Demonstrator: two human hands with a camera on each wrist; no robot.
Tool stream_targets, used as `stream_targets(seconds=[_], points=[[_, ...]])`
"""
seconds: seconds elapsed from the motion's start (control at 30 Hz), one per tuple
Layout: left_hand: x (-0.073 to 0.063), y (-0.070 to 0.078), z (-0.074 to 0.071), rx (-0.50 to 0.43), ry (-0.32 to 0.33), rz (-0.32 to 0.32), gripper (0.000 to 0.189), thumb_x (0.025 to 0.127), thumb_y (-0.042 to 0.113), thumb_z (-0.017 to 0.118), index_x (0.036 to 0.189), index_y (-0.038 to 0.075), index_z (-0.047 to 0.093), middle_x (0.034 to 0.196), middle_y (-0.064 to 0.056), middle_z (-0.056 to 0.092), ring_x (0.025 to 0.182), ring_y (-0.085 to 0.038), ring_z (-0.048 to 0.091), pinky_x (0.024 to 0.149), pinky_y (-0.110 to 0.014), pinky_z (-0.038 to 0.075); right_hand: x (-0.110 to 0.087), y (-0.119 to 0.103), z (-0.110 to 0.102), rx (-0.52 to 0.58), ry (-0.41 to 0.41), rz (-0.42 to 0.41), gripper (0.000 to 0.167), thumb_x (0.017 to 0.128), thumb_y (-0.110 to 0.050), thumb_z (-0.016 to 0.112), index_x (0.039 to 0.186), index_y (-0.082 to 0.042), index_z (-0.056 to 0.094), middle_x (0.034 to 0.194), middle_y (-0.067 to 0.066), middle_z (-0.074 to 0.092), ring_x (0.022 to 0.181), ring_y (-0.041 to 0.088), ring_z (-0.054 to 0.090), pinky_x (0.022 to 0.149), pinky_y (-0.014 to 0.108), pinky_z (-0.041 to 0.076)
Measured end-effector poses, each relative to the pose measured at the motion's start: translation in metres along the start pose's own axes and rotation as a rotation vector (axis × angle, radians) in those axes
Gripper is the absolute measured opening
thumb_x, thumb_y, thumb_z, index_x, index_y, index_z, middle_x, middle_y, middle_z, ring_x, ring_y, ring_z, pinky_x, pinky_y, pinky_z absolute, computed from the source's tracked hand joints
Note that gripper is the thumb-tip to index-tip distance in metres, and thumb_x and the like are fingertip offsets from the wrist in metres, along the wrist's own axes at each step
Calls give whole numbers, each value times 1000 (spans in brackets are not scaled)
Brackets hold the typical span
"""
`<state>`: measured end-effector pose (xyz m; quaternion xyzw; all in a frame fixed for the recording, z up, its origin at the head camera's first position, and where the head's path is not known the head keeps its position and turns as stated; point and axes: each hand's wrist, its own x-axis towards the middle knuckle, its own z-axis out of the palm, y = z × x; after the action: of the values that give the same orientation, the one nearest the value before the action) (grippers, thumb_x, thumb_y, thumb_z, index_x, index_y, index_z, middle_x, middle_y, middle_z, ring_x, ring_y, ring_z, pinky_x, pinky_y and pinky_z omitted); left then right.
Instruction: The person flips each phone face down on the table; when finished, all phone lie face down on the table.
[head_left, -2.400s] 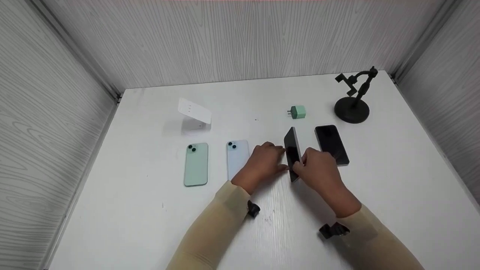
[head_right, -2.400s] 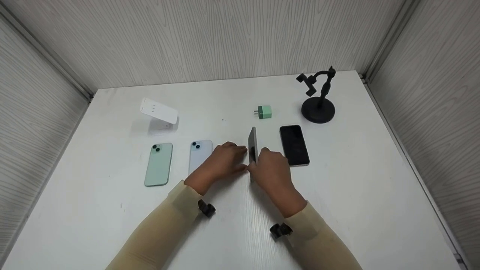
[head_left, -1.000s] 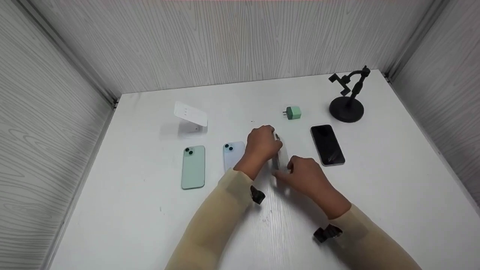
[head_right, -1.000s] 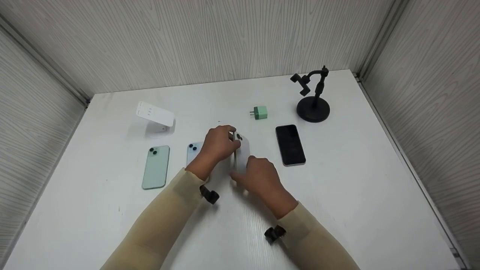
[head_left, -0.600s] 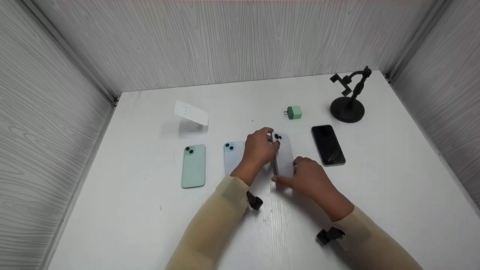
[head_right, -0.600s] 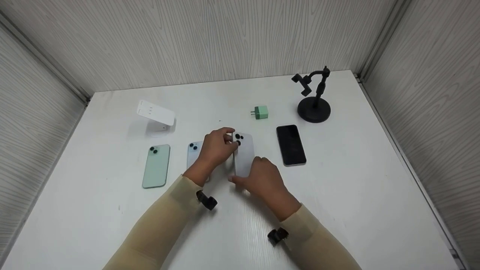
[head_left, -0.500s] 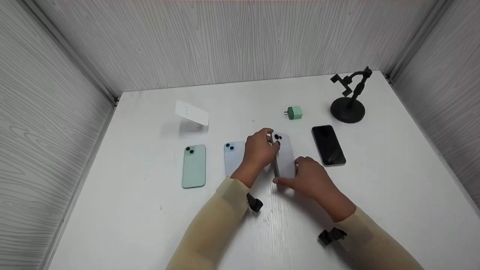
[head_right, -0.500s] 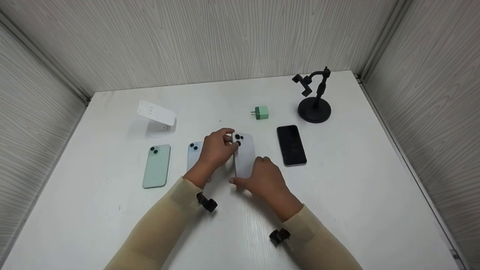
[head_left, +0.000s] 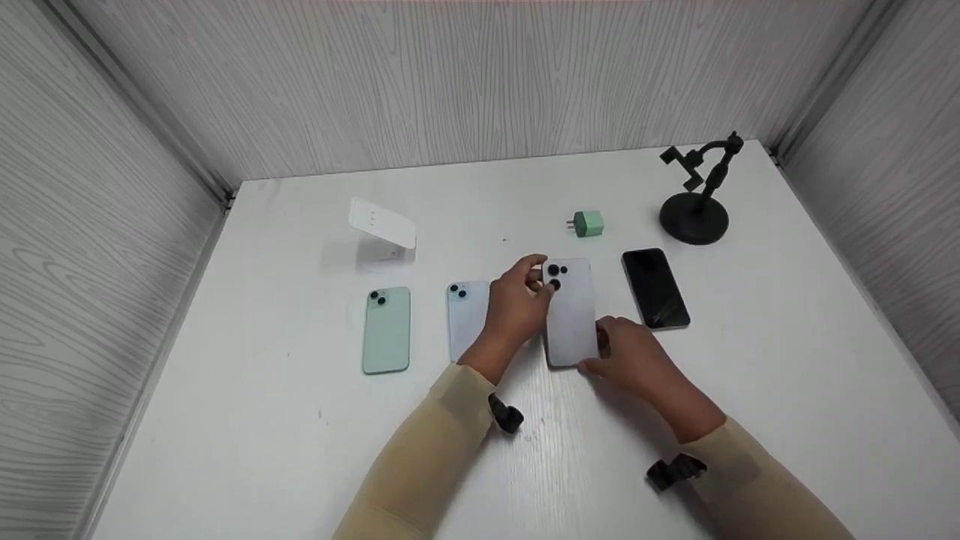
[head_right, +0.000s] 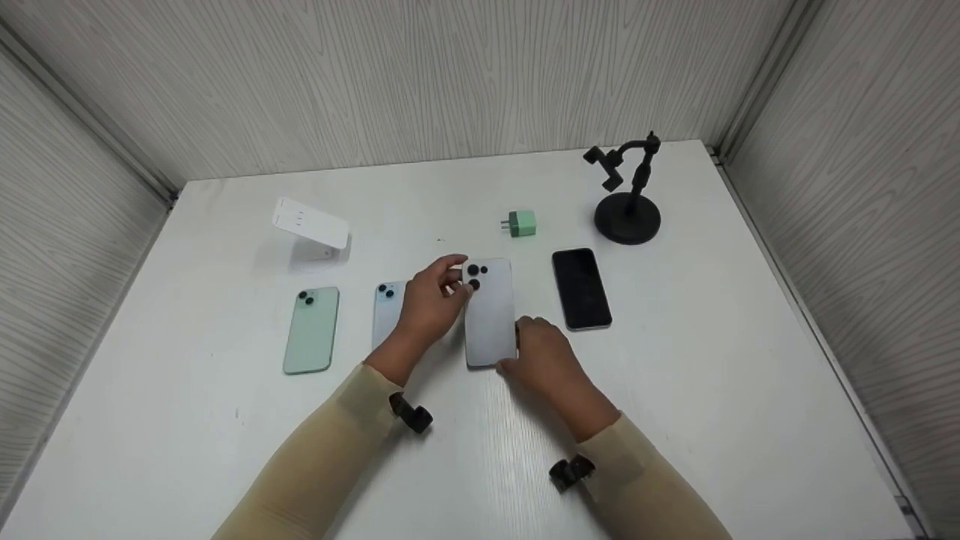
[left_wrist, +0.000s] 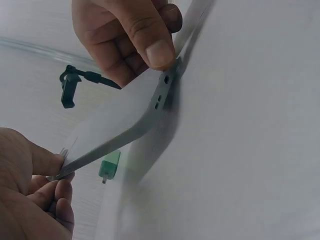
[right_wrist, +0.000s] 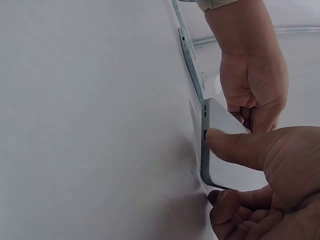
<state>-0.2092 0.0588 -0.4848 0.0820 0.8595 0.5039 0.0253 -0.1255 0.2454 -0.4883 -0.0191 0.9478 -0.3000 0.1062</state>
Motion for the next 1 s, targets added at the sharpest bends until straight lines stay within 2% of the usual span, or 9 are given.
stream_targets(seconds=[0.1, 0.33, 0.47, 0.63, 0.7, 0.8, 1.0], points=[[-1, -1, 0, -11, -6, -3, 48, 106, 11, 71, 152, 17, 61, 127, -3, 79, 107, -14, 68, 87, -30, 57, 2, 3, 0, 9, 6, -20, 34, 90, -16, 89, 104, 1, 63, 92, 12, 66, 82, 24, 56, 71, 39, 47], [-1, -3, 2, 35, -15, 0, 52, 106, 11, 70, 156, 16, 57, 133, -4, 77, 113, -15, 68, 96, -33, 57, 4, 4, 0, 5, -2, 9, 32, 90, -17, 88, 102, -1, 63, 88, 10, 65, 80, 23, 56, 68, 36, 45], [-3, -2, 3, 89, -59, -19, 62, 106, 10, 69, 164, 13, 48, 140, -8, 71, 125, -20, 65, 108, -37, 55, 5, 4, 0, -1, 2, 7, 30, 90, -16, 87, 100, -2, 63, 86, 8, 64, 79, 23, 55, 68, 35, 44], [-5, 0, 5, 193, -130, -13, 72, 107, 8, 64, 172, 9, 33, 159, -16, 57, 151, -29, 52, 128, -40, 41, 5, 3, 0, -25, 29, -29, 28, 88, -14, 88, 95, -1, 64, 85, 9, 62, 80, 23, 54, 70, 36, 44], [-6, 1, 6, 226, -153, -9, 75, 107, 6, 63, 173, 8, 28, 167, -17, 50, 158, -31, 44, 132, -41, 35, 4, 3, 1, -34, 35, -43, 27, 88, -13, 88, 99, 1, 67, 88, 10, 62, 81, 23, 54, 71, 37, 45], [-8, -2, 7, 268, -186, -15, 77, 108, 7, 61, 174, 7, 23, 172, -16, 44, 162, -31, 38, 133, -40, 32, 4, 4, 2, -38, 34, -58, 33, 88, -12, 88, 113, 3, 71, 94, 12, 64, 86, 23, 56, 76, 38, 48], [-10, -9, 13, 236, -234, -51, 80, 109, 7, 59, 175, 5, 15, 177, -17, 33, 166, -32, 28, 135, -40, 27, 5, 5, -1, -22, 4, -80, 46, 88, -11, 89, 127, 5, 70, 101, 15, 66, 90, 24, 59, 79, 39, 51]])
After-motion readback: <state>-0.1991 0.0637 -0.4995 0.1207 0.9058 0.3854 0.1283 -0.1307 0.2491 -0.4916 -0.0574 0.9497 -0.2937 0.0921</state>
